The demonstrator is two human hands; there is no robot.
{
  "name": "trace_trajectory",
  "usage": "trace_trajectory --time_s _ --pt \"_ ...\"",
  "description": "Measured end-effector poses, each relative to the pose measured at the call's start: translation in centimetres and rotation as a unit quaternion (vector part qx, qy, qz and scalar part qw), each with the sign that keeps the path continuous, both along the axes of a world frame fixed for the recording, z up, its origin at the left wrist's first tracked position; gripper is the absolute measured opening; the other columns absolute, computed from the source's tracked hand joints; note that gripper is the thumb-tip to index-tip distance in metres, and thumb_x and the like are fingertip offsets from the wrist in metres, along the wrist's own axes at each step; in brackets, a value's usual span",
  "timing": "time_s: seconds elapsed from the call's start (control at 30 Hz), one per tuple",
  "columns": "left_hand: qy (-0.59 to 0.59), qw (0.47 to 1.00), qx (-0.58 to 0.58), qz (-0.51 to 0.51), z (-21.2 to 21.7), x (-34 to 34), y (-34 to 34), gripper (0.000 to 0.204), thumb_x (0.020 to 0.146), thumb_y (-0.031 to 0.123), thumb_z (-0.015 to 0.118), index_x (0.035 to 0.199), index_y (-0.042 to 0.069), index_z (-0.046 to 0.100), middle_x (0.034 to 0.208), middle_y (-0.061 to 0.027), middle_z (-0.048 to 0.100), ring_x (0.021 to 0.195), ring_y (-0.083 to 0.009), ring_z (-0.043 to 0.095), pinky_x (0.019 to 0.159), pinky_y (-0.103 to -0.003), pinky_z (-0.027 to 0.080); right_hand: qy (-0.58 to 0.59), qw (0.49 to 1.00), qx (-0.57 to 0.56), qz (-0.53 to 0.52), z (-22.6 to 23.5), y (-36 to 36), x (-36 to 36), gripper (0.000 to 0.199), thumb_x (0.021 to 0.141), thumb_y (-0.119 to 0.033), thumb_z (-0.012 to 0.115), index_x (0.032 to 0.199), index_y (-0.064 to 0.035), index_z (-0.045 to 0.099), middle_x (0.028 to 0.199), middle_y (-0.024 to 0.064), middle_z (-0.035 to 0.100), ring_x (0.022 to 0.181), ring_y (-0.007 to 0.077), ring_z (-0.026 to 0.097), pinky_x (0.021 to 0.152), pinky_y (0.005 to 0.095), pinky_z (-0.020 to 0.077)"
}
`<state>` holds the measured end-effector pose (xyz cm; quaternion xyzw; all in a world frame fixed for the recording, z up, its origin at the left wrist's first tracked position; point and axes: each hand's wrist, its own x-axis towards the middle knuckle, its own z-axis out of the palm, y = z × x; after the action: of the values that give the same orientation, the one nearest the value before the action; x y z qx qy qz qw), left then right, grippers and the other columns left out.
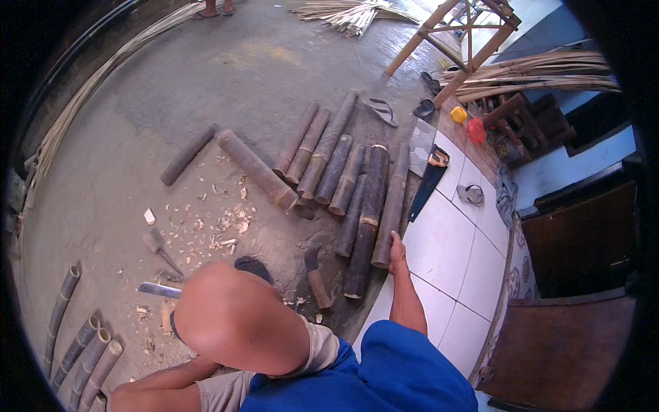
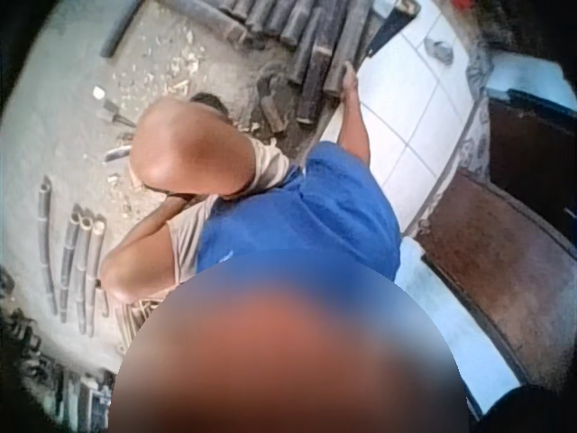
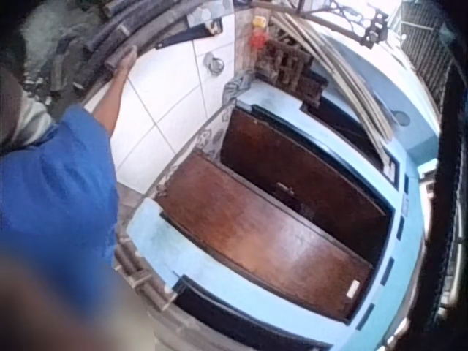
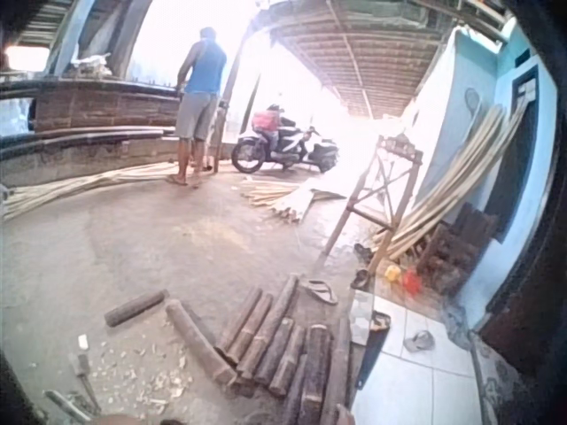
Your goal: The person sits on the floor and uses a hand saw to cut bamboo poles into shorter sections. They repeatedly pick up bamboo poles, position them on a wooden block, saw through them, and place the cut pieces aside.
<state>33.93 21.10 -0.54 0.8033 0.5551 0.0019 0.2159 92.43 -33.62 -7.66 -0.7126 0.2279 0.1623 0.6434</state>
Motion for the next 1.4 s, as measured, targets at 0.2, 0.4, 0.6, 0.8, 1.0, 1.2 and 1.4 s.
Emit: trace_trajectory --time_s 0.2,0.4,0.6,0.8,1.0,1.2,1.4 --pt "-0.015 1.0 0.007 -0.018 0.8 -0.7 0.5 0.055 0.095 0.013 0.059 0.145 -0.002 0.042 0.148 -0.0219 0.046 0.135 -0.0338 0.049 0.113 -0.043 0.038 0.067 0.968 0.243 0.005 8.2 4.9 -3.7 0.061 0.088 -0.052 0.07 0.114 0.0015 0.056 0.091 0.0168 0.066 0.075 0.0279 0.07 0.065 0.0435 0.0606" --pt "-0.069 0.993 0.055 -0.084 5.4 -1.3 1.6 0.058 0.095 0.013 0.059 0.148 -0.002 0.04 0.151 -0.0219 0.044 0.137 -0.0338 0.048 0.115 -0.043 0.037 -0.049 0.979 0.122 0.156 11.1 11.7 -10.2 0.056 0.087 -0.041 0.072 0.12 0.0016 0.055 0.096 0.0151 0.067 0.077 0.0255 0.07 0.069 0.0401 0.059" --pt "-0.175 0.964 0.131 -0.149 9.9 13.1 5.9 0.073 0.082 0.006 0.076 0.148 0.013 0.045 0.149 -0.0173 0.044 0.138 -0.0362 0.044 0.116 -0.046 0.036 -0.179 0.863 -0.124 0.456 15.8 19.3 -11.2 0.071 0.078 -0.033 0.079 0.135 0.0009 0.052 0.115 0.0221 0.069 0.102 0.0316 0.069 0.092 0.0401 0.0517" --pt "-0.027 0.852 0.372 -0.367 16.8 22.3 4.7 0.091 0.069 0.018 0.087 0.149 0.019 0.044 0.15 -0.0139 0.043 0.139 -0.0352 0.042 0.121 -0.054 0.026 -0.322 0.631 -0.178 0.683 18.0 27.8 -11.3 0.074 0.077 -0.049 0.078 0.133 -0.0095 0.05 0.112 0.0233 0.067 0.105 0.0457 0.063 0.087 0.0523 0.0508" --pt "0.08 0.898 0.168 -0.399 11.9 20.2 7.3 0.076 0.057 0.028 0.089 0.124 0.011 0.058 0.116 -0.0138 0.064 0.116 -0.0353 0.057 0.096 -0.051 0.045 -0.464 0.543 -0.18 0.677 16.7 30.1 -9.2 0.061 0.079 -0.04 0.079 0.128 -0.0108 0.059 0.114 0.0177 0.066 0.106 0.0377 0.064 0.09 0.047 0.0518" --pt "0.049 0.975 0.037 -0.214 4.3 10.3 7.2 0.069 0.066 0.039 0.081 0.125 0.012 0.056 0.104 -0.02 0.068 0.099 -0.0402 0.066 0.085 -0.051 0.053 -0.433 0.701 -0.49 0.286 8.3 17.0 -3.0 0.068 0.079 -0.029 0.079 0.135 0.0012 0.055 0.132 0.0239 0.057 0.126 0.0413 0.05 0.111 0.0479 0.0368" --pt "0.086 0.993 -0.03 -0.073 2.5 6.3 9.3 0.076 0.067 0.043 0.079 0.131 0.011 0.053 0.109 -0.0222 0.068 0.1 -0.0408 0.067 0.087 -0.049 0.053 -0.168 0.892 -0.378 0.184 -2.7 3.6 -1.2 0.099 0.083 -0.045 0.079 0.151 0.007 0.029 0.146 0.0282 0.048 0.131 0.0403 0.048 0.114 0.0446 0.0353"
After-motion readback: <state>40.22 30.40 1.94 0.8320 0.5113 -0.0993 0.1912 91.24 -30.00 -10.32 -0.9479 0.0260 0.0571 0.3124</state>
